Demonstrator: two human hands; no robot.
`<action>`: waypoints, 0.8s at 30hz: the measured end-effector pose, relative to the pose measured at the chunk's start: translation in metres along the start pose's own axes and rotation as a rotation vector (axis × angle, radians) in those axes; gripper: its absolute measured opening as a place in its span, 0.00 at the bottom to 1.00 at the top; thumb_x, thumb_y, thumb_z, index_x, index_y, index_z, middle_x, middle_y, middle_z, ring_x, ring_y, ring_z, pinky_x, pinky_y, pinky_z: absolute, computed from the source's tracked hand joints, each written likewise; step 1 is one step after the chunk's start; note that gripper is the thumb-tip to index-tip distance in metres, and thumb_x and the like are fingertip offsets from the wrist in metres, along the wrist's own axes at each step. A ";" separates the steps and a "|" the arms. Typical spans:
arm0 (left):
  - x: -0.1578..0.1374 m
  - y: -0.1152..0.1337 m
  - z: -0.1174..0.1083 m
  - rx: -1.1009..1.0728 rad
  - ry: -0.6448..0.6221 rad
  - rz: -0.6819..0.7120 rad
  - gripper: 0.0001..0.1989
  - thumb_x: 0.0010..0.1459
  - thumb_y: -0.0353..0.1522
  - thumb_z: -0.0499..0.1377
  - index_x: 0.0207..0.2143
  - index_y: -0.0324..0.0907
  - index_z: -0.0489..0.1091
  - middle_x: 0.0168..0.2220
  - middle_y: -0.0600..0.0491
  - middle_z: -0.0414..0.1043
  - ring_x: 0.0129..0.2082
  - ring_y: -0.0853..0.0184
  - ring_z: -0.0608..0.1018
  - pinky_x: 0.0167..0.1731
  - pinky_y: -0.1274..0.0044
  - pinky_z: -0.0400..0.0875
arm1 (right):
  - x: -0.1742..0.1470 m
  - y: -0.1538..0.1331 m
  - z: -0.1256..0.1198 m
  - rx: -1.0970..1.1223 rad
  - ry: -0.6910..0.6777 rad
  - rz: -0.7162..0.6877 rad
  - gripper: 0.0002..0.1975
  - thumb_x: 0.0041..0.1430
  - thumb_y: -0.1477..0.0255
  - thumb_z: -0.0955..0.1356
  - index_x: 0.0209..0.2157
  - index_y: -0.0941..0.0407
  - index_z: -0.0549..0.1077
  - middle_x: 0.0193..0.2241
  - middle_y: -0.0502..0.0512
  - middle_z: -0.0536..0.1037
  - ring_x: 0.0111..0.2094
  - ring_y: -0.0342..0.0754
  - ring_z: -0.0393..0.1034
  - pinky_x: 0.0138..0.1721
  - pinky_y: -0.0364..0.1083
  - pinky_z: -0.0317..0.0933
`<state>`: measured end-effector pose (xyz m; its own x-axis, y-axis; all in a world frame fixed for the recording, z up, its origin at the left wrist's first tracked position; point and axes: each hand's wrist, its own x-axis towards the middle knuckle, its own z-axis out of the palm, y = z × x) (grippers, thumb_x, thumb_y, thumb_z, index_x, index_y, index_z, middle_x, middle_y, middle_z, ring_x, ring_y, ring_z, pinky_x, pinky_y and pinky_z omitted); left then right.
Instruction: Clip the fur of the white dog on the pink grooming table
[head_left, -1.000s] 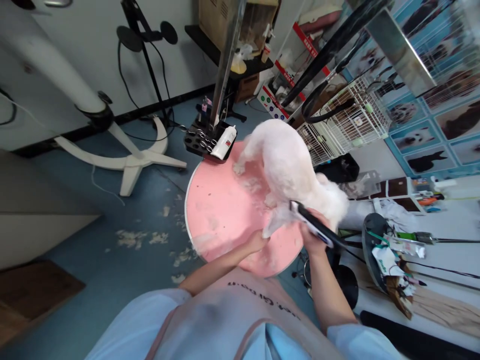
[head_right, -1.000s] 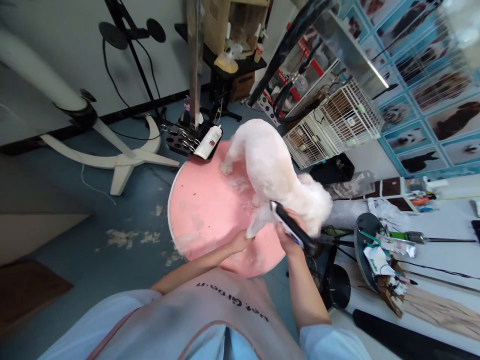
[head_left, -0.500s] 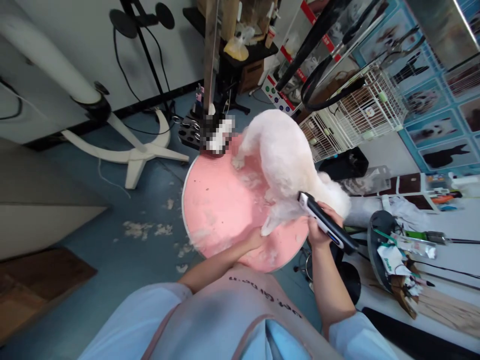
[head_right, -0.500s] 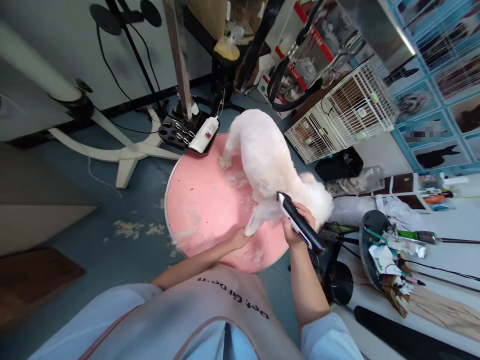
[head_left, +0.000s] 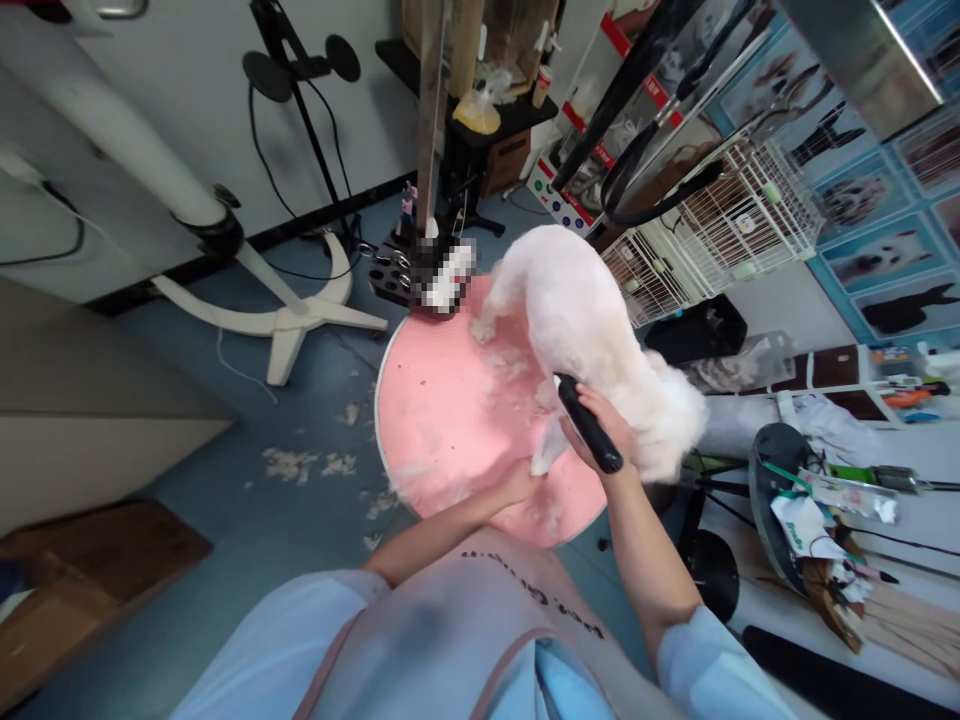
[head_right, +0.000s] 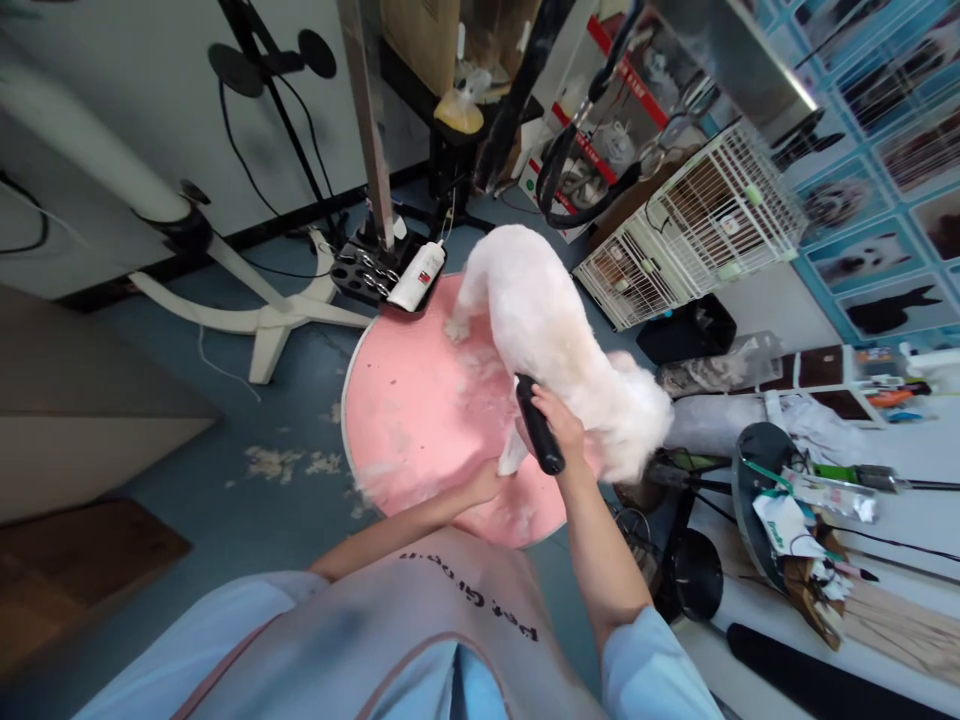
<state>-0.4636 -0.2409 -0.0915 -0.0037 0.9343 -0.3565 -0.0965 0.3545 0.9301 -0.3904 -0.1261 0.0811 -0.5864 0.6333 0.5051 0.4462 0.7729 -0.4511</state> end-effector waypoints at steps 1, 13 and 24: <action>0.000 0.001 -0.001 0.010 -0.008 0.004 0.13 0.59 0.26 0.56 0.40 0.34 0.79 0.43 0.45 0.82 0.44 0.54 0.80 0.45 0.70 0.73 | 0.002 0.000 0.000 0.003 -0.003 -0.011 0.16 0.54 0.64 0.74 0.43 0.49 0.72 0.45 0.58 0.82 0.46 0.55 0.80 0.48 0.57 0.76; -0.003 0.010 -0.007 0.093 -0.065 -0.010 0.14 0.60 0.27 0.56 0.43 0.36 0.79 0.45 0.48 0.82 0.47 0.58 0.81 0.49 0.71 0.74 | 0.013 -0.011 0.008 0.105 0.229 0.067 0.19 0.56 0.58 0.73 0.42 0.51 0.66 0.42 0.57 0.78 0.45 0.55 0.78 0.48 0.59 0.74; 0.002 -0.006 0.000 0.081 -0.040 0.034 0.13 0.59 0.26 0.55 0.41 0.33 0.79 0.43 0.45 0.82 0.44 0.57 0.81 0.43 0.72 0.73 | 0.026 -0.013 0.019 0.114 0.270 -0.065 0.21 0.58 0.57 0.73 0.46 0.51 0.65 0.46 0.59 0.77 0.47 0.56 0.78 0.48 0.59 0.73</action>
<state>-0.4629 -0.2406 -0.0977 0.0338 0.9460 -0.3223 -0.0166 0.3230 0.9463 -0.4244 -0.1201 0.0858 -0.4034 0.5822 0.7059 0.3261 0.8123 -0.4836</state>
